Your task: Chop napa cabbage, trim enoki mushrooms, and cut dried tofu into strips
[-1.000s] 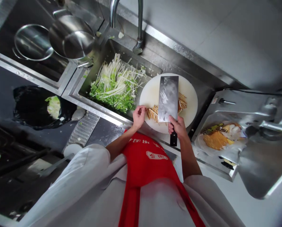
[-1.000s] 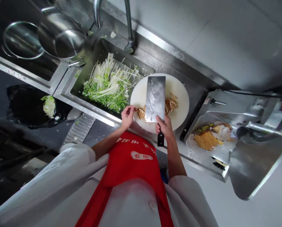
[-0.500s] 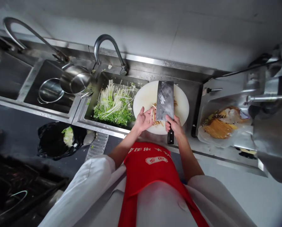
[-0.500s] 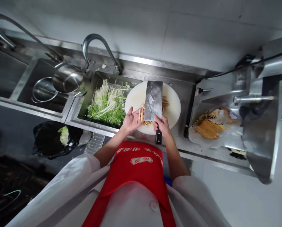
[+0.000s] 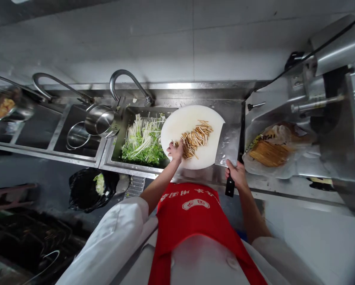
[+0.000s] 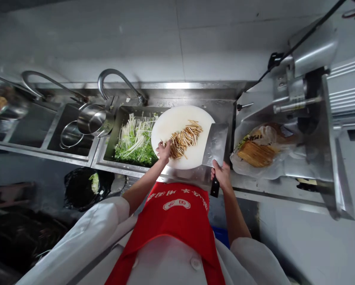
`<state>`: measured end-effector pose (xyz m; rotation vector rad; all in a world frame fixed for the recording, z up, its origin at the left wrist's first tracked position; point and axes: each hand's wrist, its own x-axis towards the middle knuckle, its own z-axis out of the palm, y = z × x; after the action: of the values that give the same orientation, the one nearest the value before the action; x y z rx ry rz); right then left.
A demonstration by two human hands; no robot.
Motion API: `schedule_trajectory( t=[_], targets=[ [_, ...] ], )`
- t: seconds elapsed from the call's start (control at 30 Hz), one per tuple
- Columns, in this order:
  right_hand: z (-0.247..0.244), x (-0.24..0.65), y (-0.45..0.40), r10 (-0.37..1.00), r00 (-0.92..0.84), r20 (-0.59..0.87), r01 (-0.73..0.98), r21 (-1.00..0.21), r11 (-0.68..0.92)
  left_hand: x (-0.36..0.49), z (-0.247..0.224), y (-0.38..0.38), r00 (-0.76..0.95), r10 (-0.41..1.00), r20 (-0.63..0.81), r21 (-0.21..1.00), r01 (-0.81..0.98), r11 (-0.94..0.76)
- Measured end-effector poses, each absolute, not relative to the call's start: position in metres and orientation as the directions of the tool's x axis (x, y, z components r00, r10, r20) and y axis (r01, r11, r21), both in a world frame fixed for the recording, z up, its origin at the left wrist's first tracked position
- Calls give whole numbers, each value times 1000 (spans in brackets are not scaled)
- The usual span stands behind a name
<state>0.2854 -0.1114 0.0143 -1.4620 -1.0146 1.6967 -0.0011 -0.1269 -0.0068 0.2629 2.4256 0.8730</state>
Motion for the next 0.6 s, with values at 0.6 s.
schedule_trajectory(
  t=[0.6],
  targets=[
    [-28, 337, -135, 818, -272, -506, 28, -854, -519, 39, 2, -89, -721, 661, -208, 342, 579, 740]
  ],
)
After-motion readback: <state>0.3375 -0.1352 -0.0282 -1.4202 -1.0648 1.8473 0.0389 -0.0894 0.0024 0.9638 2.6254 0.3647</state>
